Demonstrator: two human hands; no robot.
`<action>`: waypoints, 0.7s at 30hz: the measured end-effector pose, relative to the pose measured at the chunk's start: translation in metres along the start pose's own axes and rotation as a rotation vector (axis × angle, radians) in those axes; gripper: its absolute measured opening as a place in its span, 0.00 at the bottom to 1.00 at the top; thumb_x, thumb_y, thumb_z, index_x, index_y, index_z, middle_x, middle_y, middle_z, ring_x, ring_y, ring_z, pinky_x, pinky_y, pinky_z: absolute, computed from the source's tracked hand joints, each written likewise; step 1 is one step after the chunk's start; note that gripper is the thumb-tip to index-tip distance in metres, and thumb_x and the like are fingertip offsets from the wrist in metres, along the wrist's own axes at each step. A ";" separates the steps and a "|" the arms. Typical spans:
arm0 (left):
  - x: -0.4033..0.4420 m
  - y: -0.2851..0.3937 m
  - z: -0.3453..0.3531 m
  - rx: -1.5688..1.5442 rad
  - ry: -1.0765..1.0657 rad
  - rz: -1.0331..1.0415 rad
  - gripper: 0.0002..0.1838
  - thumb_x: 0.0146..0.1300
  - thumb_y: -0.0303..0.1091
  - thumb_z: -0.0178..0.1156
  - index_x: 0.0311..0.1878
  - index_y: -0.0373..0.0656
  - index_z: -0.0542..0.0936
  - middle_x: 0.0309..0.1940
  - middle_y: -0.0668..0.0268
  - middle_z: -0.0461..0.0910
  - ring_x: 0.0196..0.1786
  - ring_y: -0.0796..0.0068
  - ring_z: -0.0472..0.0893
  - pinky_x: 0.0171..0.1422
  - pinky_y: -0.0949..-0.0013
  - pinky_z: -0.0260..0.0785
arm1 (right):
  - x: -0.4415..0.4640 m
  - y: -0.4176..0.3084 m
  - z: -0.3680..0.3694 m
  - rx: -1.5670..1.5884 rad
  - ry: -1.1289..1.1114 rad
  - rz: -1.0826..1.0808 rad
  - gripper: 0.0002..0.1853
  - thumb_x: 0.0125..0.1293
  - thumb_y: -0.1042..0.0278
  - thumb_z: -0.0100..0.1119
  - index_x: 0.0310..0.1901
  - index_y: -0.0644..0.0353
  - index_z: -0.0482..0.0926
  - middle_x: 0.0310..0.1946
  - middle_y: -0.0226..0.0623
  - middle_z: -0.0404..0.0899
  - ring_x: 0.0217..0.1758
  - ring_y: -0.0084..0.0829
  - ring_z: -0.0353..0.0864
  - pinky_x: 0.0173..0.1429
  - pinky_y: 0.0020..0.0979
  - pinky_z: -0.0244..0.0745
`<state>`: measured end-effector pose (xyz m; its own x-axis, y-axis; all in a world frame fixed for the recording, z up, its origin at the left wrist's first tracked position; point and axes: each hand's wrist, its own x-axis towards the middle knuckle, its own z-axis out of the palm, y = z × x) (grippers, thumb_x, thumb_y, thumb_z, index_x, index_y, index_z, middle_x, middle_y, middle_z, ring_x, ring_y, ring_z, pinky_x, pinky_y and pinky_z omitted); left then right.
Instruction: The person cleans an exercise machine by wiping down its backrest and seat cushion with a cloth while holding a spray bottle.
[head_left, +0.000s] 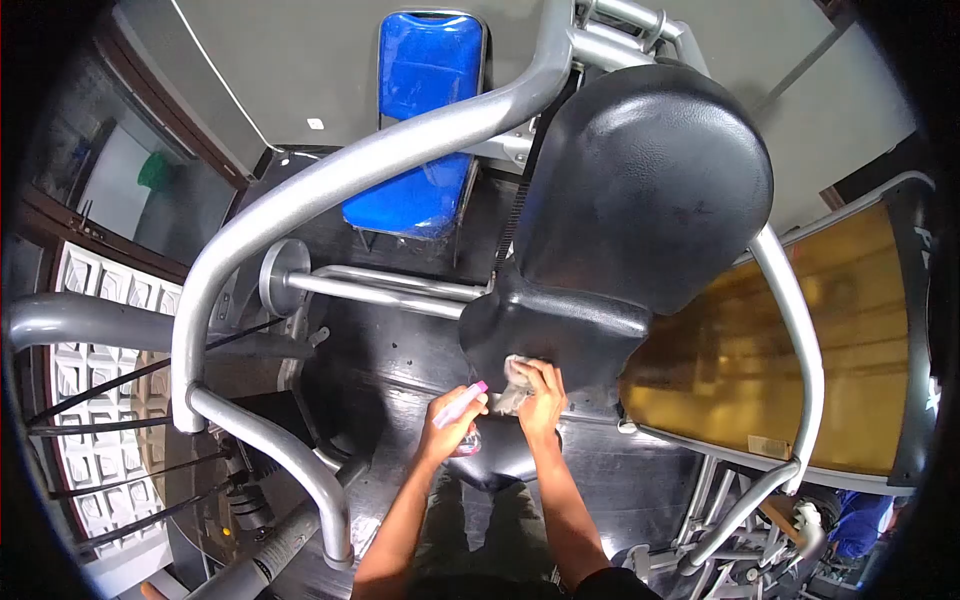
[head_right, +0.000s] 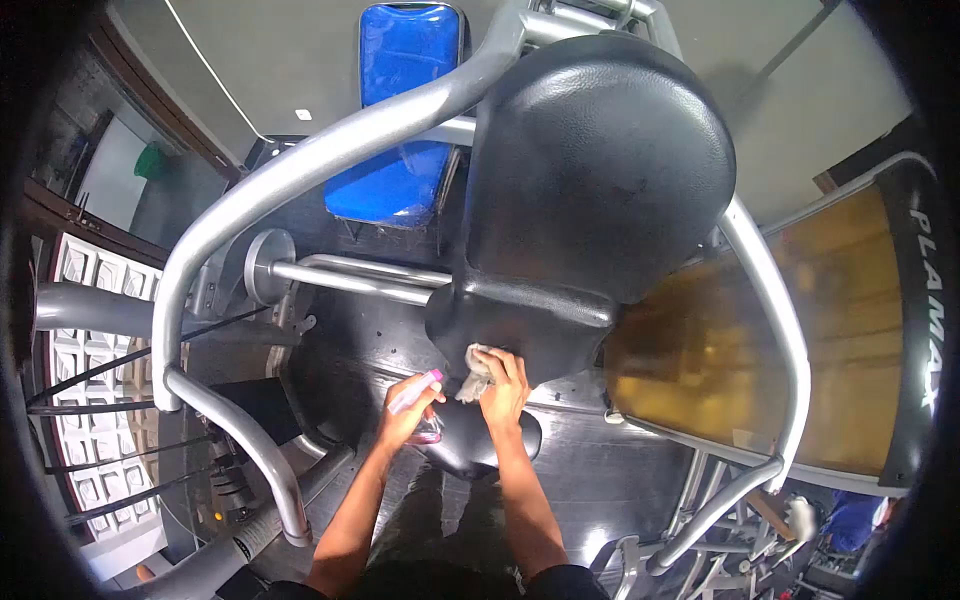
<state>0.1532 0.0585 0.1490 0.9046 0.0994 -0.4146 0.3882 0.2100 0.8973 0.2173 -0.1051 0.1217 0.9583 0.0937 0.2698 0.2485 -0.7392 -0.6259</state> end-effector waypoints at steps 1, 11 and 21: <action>0.000 0.000 0.000 0.000 0.004 -0.016 0.07 0.65 0.34 0.63 0.41 0.41 0.83 0.28 0.71 0.82 0.22 0.87 0.74 0.27 0.78 0.67 | -0.003 0.002 -0.001 -0.005 0.002 -0.002 0.27 0.44 0.89 0.54 0.44 0.48 0.86 0.43 0.29 0.81 0.46 0.41 0.79 0.49 0.39 0.77; 0.002 -0.001 -0.001 0.025 0.023 -0.043 0.09 0.65 0.37 0.64 0.40 0.42 0.83 0.26 0.72 0.82 0.21 0.87 0.74 0.26 0.78 0.66 | 0.041 -0.030 -0.005 0.154 0.312 0.006 0.26 0.42 0.89 0.54 0.44 0.55 0.86 0.42 0.38 0.81 0.45 0.41 0.80 0.51 0.35 0.76; 0.006 0.000 -0.004 0.076 0.071 -0.064 0.11 0.66 0.40 0.62 0.38 0.42 0.83 0.24 0.70 0.83 0.21 0.85 0.76 0.27 0.76 0.67 | 0.027 -0.021 -0.008 -0.052 -0.004 -0.093 0.27 0.44 0.88 0.56 0.43 0.46 0.86 0.41 0.27 0.81 0.43 0.36 0.80 0.43 0.38 0.79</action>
<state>0.1584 0.0632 0.1461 0.8639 0.1577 -0.4783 0.4592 0.1437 0.8767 0.2369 -0.0922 0.1482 0.9319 0.1662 0.3225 0.3292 -0.7608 -0.5592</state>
